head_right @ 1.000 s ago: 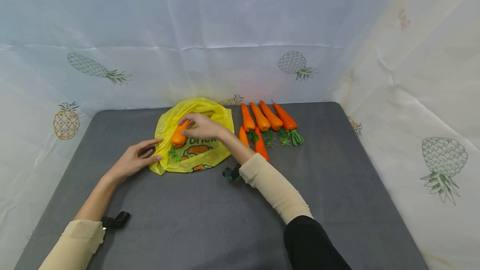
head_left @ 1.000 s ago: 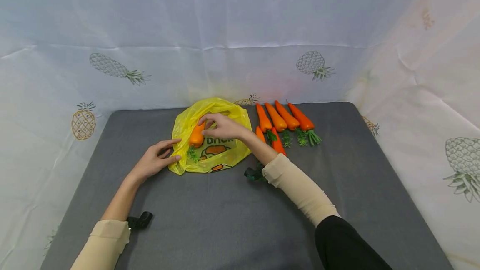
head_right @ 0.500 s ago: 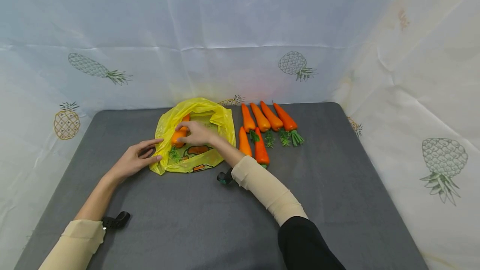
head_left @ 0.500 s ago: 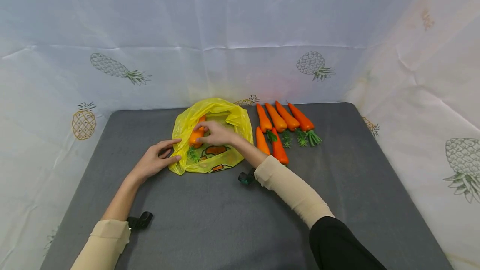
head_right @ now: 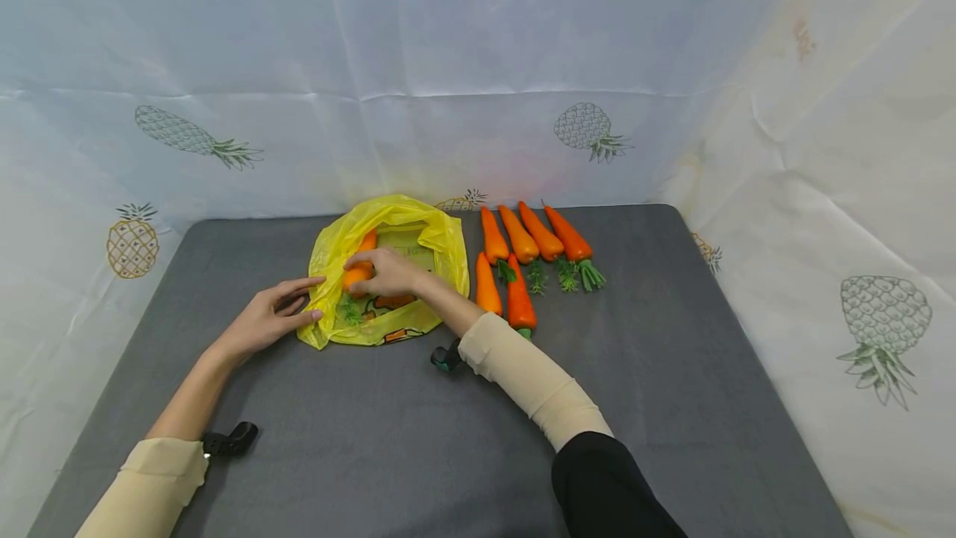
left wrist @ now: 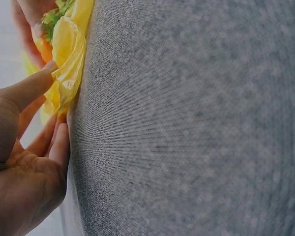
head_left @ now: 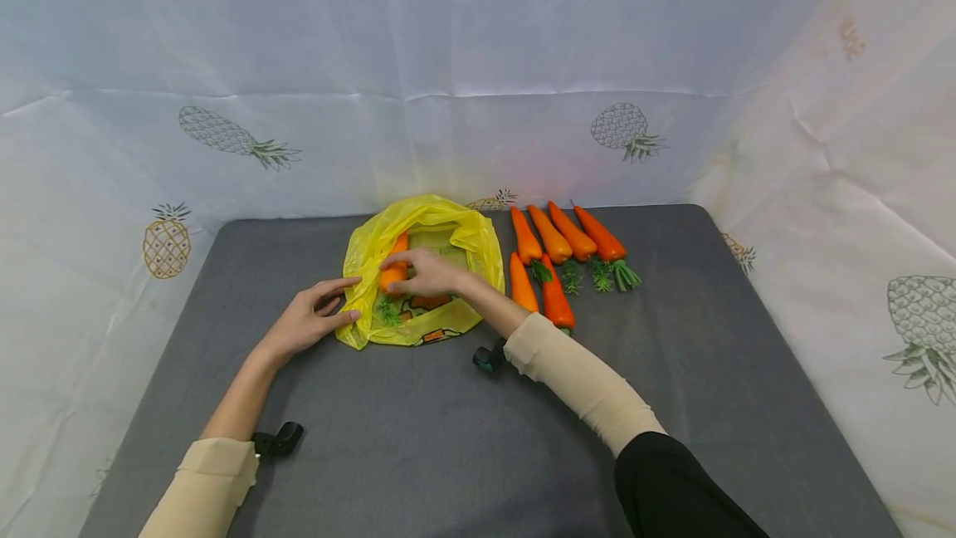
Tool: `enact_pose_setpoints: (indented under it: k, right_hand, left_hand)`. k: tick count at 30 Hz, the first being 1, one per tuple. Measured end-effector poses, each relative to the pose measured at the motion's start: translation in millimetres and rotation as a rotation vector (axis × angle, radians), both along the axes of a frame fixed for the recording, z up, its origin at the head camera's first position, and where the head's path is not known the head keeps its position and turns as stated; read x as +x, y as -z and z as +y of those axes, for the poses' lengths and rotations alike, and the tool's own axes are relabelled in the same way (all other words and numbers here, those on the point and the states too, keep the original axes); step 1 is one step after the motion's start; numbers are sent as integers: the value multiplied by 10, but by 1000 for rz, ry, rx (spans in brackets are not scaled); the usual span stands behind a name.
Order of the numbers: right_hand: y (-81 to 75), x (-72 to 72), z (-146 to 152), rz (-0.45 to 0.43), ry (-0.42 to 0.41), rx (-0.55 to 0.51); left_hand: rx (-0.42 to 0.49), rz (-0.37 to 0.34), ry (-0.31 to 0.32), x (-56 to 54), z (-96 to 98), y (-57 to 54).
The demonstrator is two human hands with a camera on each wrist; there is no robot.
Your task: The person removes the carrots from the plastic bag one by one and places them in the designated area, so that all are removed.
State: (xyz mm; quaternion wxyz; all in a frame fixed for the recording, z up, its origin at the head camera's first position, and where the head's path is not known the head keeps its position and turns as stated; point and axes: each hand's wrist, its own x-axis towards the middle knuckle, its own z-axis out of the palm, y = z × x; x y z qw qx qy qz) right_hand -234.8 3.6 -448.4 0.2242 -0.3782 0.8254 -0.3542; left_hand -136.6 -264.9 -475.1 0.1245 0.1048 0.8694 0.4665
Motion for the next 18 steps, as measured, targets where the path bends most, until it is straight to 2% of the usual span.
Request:
enact_pose_setpoints:
  k: [6, 18]
  right_hand:
    - [10, 10, 20, 1, 9, -6]
    - [-7, 33, 52, -73, 59, 3]
  left_hand:
    - [11, 8, 5, 12, 6, 1]
    - [8, 6, -3, -3, -18, 14]
